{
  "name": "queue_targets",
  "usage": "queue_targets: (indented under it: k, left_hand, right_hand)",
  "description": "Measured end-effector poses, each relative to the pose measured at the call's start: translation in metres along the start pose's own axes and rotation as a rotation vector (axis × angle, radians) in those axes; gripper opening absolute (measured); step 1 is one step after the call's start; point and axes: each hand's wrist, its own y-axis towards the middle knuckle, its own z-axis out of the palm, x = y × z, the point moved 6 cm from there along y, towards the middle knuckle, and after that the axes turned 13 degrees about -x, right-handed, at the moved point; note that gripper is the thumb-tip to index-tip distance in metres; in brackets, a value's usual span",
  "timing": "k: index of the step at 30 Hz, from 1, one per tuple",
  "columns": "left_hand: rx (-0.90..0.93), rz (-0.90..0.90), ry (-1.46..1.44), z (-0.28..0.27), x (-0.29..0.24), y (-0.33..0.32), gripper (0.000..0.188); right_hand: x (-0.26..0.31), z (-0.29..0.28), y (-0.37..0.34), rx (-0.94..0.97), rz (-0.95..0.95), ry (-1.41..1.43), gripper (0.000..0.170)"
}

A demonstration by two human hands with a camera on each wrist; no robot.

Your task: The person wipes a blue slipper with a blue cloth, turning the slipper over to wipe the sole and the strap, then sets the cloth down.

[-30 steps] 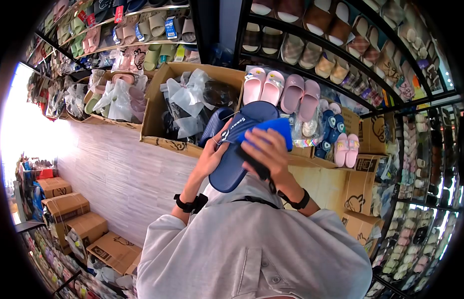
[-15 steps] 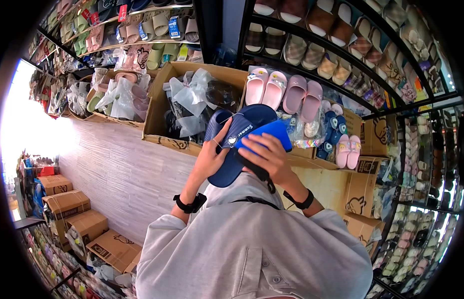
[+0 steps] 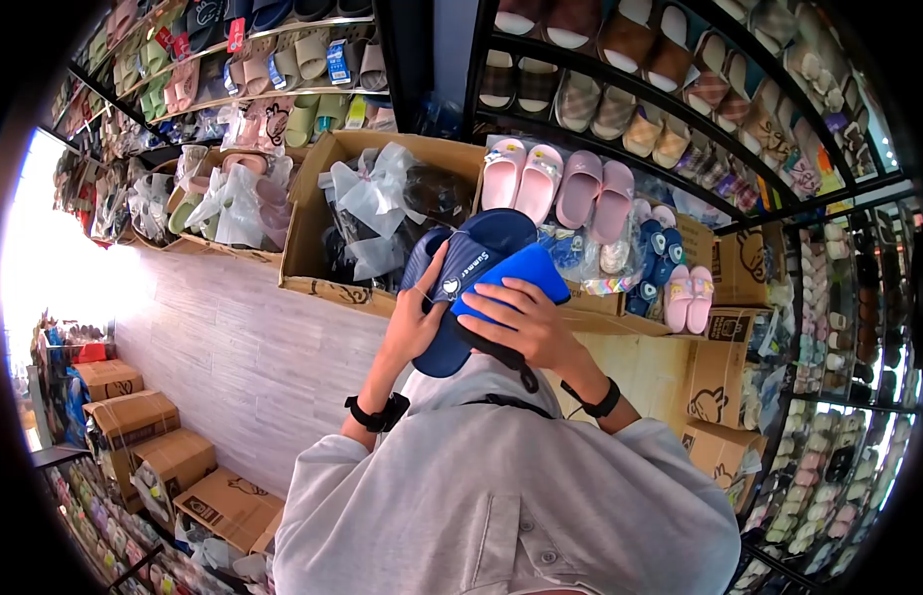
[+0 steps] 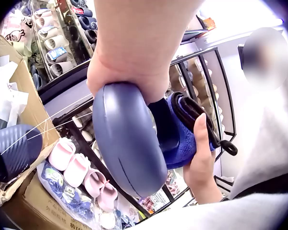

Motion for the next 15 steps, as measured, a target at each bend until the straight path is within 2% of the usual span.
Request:
queue_targets:
  k: [1, 5, 6, 9, 11, 13, 15]
  left_hand:
    - [-0.015, -0.010, 0.013, 0.000, 0.001, 0.000, 0.085]
    - [-0.019, -0.078, 0.010, 0.000, 0.006, 0.000, 0.085]
    - [-0.025, -0.078, 0.009, 0.000, 0.006, 0.001, 0.085]
    - [-0.024, -0.040, -0.006, 0.000, 0.008, 0.002, 0.084]
    - [0.023, -0.120, -0.030, 0.003, 0.020, 0.002, 0.083]
    - [0.032, -0.120, -0.053, 0.003, 0.020, 0.001, 0.083]
    - [0.044, -0.122, -0.077, 0.004, 0.021, -0.001, 0.082]
  right_hand:
    - [-0.008, -0.002, 0.002, 0.020, -0.008, 0.015, 0.050]
    - [-0.048, -0.009, 0.003, -0.199, 0.328, -0.001, 0.047]
    - [-0.049, -0.009, 0.005, -0.204, 0.344, -0.013, 0.049]
    - [-0.024, -0.010, 0.011, -0.171, 0.229, -0.055, 0.049]
    - [-0.005, -0.005, 0.010, -0.074, 0.102, 0.005, 0.047]
    - [-0.004, -0.003, 0.008, 0.001, 0.024, 0.020, 0.047]
    - [-0.022, -0.006, 0.010, -0.034, 0.081, 0.039, 0.048]
